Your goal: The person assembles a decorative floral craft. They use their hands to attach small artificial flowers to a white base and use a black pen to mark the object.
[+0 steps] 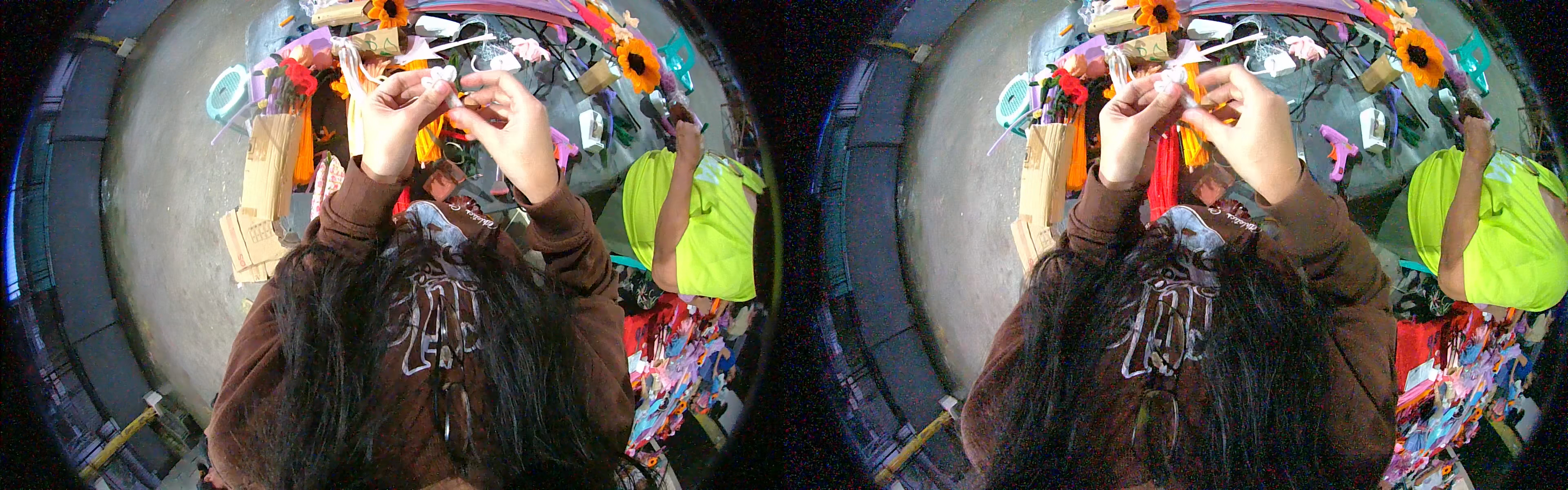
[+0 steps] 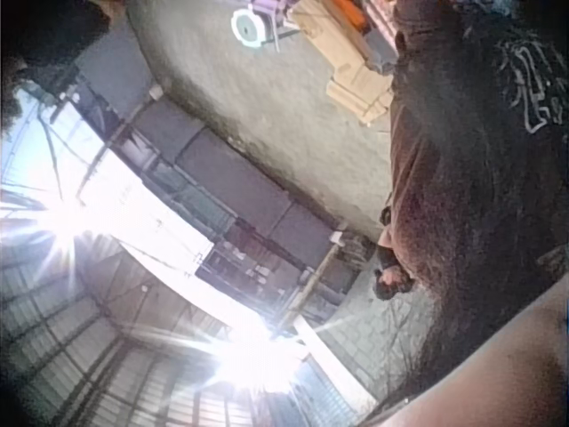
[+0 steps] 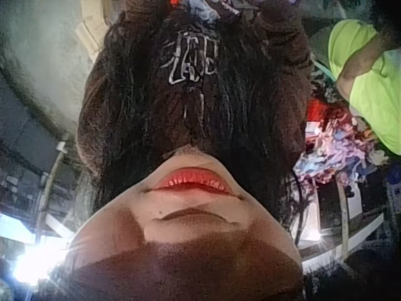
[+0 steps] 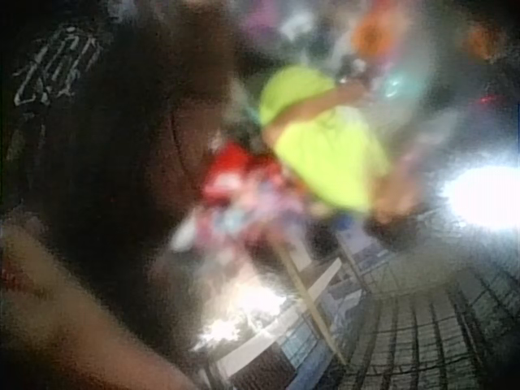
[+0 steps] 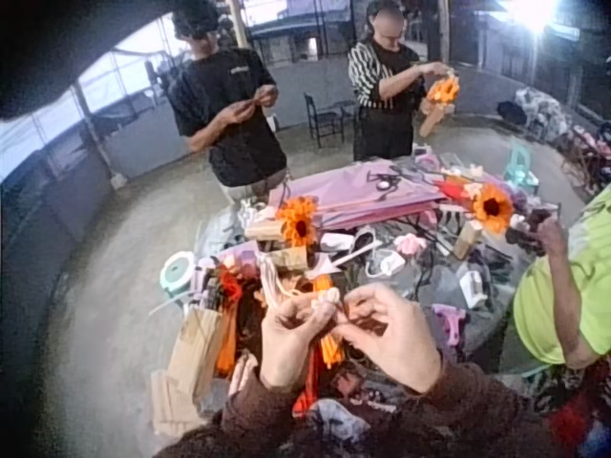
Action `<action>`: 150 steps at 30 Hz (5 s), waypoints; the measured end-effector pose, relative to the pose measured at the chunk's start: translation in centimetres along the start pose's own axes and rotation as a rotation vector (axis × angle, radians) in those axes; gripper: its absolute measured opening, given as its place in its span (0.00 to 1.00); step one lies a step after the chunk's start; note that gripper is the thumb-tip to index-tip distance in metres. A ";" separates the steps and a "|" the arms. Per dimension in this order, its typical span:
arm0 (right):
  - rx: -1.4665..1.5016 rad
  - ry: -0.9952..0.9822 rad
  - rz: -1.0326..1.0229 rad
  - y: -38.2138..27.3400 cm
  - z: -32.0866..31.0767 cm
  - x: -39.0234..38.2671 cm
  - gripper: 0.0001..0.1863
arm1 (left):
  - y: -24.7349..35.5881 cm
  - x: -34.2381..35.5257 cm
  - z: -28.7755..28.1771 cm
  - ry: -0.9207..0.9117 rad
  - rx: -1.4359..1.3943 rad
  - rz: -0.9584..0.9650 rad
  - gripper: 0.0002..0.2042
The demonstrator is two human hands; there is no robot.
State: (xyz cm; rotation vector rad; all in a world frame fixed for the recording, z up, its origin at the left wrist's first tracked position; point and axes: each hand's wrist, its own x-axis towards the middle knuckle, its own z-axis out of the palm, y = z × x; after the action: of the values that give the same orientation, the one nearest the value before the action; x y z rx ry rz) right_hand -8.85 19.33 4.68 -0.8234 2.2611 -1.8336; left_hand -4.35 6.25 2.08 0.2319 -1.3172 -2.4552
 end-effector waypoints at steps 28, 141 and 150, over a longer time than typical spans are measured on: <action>-0.648 0.244 -0.621 0.2 -1.8 1.2 0.05 | 1.7 0.2 -0.3 -0.227 0.250 -0.093 0.09; -0.132 -0.506 0.002 -1.1 -3.2 3.4 0.08 | 1.9 -1.2 0.5 -0.041 0.787 0.363 0.04; -0.360 -0.367 -0.797 -1.8 -3.7 3.8 0.08 | 2.8 -0.5 -0.9 -0.380 -0.125 -0.310 0.06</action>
State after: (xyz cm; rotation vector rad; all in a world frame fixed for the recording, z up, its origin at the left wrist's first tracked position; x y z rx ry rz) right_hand -12.99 20.57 8.20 -2.1598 2.1908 -1.2829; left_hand -2.98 4.34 3.93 -0.0747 -1.3484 -2.9438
